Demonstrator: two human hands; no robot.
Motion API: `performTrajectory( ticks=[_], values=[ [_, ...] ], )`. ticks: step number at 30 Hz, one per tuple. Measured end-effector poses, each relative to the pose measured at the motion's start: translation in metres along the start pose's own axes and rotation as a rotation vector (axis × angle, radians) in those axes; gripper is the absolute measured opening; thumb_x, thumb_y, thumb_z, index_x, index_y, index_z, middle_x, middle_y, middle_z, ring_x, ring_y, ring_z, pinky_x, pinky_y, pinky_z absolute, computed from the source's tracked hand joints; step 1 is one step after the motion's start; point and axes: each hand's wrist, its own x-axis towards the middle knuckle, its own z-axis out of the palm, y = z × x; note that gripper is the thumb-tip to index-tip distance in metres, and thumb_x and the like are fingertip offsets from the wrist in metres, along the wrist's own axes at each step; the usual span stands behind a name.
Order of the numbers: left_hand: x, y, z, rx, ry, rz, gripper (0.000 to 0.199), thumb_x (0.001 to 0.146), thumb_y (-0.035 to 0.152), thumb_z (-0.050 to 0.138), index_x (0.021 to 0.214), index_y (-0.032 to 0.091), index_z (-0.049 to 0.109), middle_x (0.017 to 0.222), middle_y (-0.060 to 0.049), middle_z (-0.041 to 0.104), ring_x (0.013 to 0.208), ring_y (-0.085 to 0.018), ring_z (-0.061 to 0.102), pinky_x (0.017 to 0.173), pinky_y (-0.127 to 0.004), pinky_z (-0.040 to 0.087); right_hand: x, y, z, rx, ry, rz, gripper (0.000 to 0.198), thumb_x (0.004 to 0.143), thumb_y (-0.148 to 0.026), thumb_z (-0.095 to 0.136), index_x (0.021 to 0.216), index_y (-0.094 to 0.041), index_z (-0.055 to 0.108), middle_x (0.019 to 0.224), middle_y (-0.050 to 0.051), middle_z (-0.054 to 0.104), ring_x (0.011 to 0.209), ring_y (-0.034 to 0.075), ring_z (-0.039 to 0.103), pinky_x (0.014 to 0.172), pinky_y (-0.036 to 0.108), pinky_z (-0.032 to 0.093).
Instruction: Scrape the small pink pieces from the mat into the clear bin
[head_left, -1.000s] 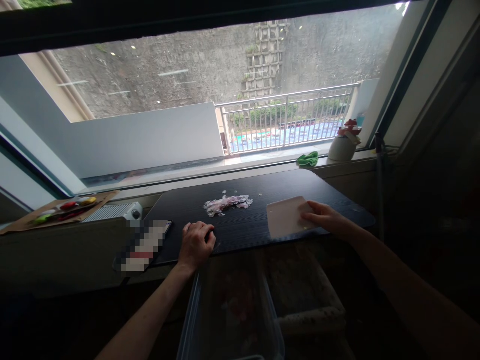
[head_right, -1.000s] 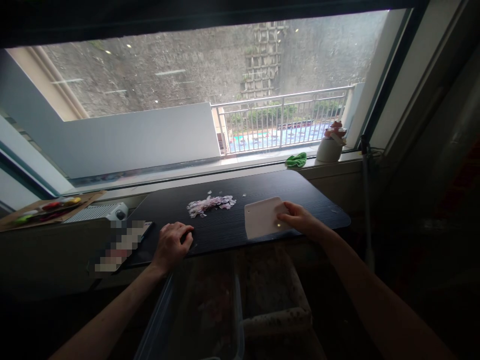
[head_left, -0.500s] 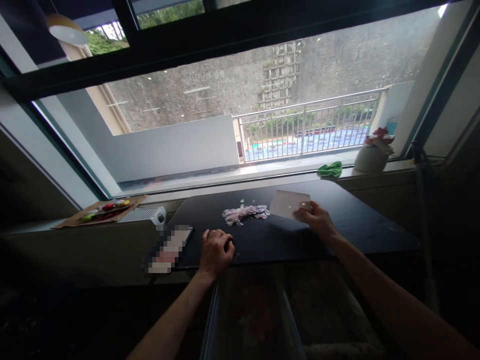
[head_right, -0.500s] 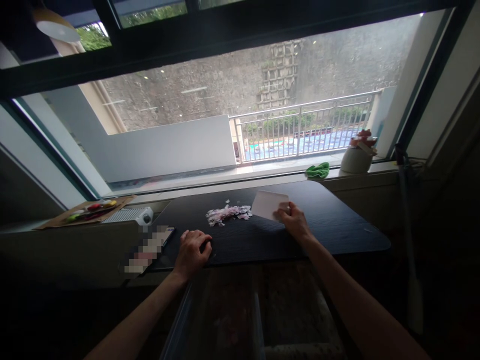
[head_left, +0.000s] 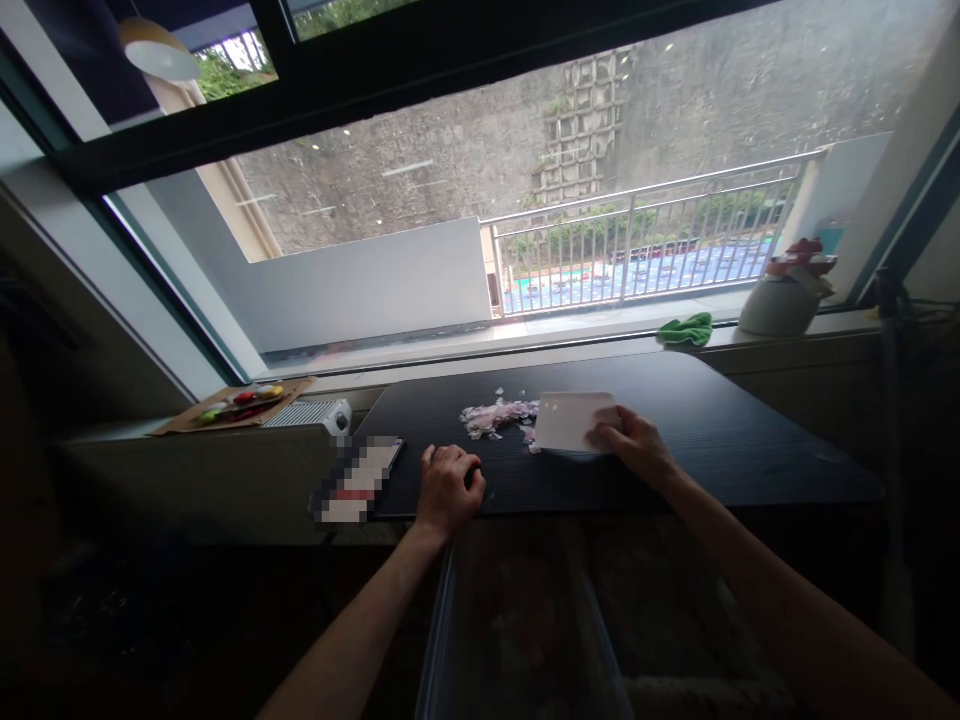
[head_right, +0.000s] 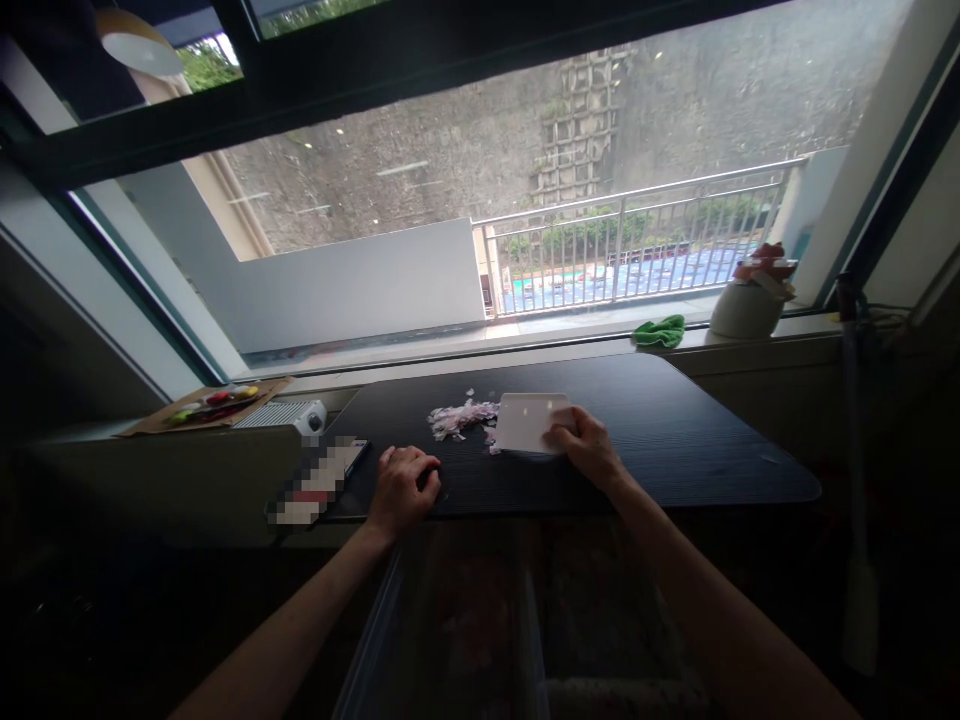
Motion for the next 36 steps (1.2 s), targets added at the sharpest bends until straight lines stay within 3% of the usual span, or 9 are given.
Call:
performTrajectory(
  ticks=[5,11,21,25,30,36],
  values=[
    [0.001,-0.002,0.001,-0.035,0.002,-0.024,0.015,0.078,0.02,0.053,0.082,0.022,0.067,0.086,-0.003,0.066,0.091,-0.021,0.059,0.107,-0.051,0.028,-0.002,-0.004,-0.001,0.009,0.063,0.04,0.028,0.063,-0.034,0.058,0.084,-0.017,0.065,0.074,0.003,0.067,0.067,0.018,0.061,0.058,0.029,0.05],
    [0.011,-0.001,-0.003,-0.098,-0.073,-0.145,0.015,0.078,0.022,0.055,0.078,0.023,0.07,0.086,-0.003,0.067,0.094,-0.022,0.059,0.105,-0.053,0.03,-0.002,-0.003,-0.002,-0.021,0.091,0.047,0.027,0.061,-0.032,0.056,0.082,-0.017,0.065,0.07,0.002,0.065,0.064,0.018,0.058,0.055,0.028,0.047],
    [0.031,0.042,0.014,-0.063,-0.211,0.195,0.027,0.084,0.029,0.055,0.108,0.03,0.069,0.1,-0.005,0.062,0.106,-0.024,0.052,0.112,-0.057,0.019,-0.002,-0.005,-0.002,-0.043,0.179,0.088,0.024,0.061,-0.031,0.053,0.077,-0.018,0.063,0.067,0.001,0.063,0.062,0.017,0.057,0.057,0.029,0.046],
    [0.026,0.04,0.017,-0.064,-0.182,0.172,0.025,0.085,0.028,0.054,0.104,0.029,0.07,0.099,-0.005,0.06,0.104,-0.024,0.053,0.111,-0.06,0.02,-0.004,-0.006,-0.002,-0.04,0.21,0.073,0.022,0.062,-0.031,0.053,0.076,-0.018,0.063,0.067,0.001,0.063,0.062,0.017,0.056,0.057,0.029,0.045],
    [0.02,0.038,0.016,-0.068,-0.149,0.201,0.023,0.083,0.025,0.054,0.099,0.028,0.071,0.096,-0.005,0.06,0.104,-0.024,0.053,0.11,-0.06,0.02,-0.007,-0.008,-0.001,-0.023,0.051,-0.015,0.02,0.063,-0.031,0.057,0.077,-0.018,0.063,0.068,0.001,0.064,0.063,0.017,0.057,0.056,0.028,0.046],
    [0.018,0.04,0.015,-0.055,-0.048,0.2,0.015,0.082,0.022,0.054,0.084,0.023,0.069,0.091,-0.005,0.062,0.1,-0.022,0.055,0.112,-0.054,0.021,-0.006,-0.007,-0.002,-0.052,0.151,0.055,0.021,0.062,-0.031,0.054,0.077,-0.018,0.063,0.069,0.002,0.064,0.064,0.018,0.057,0.057,0.029,0.047]
  ],
)
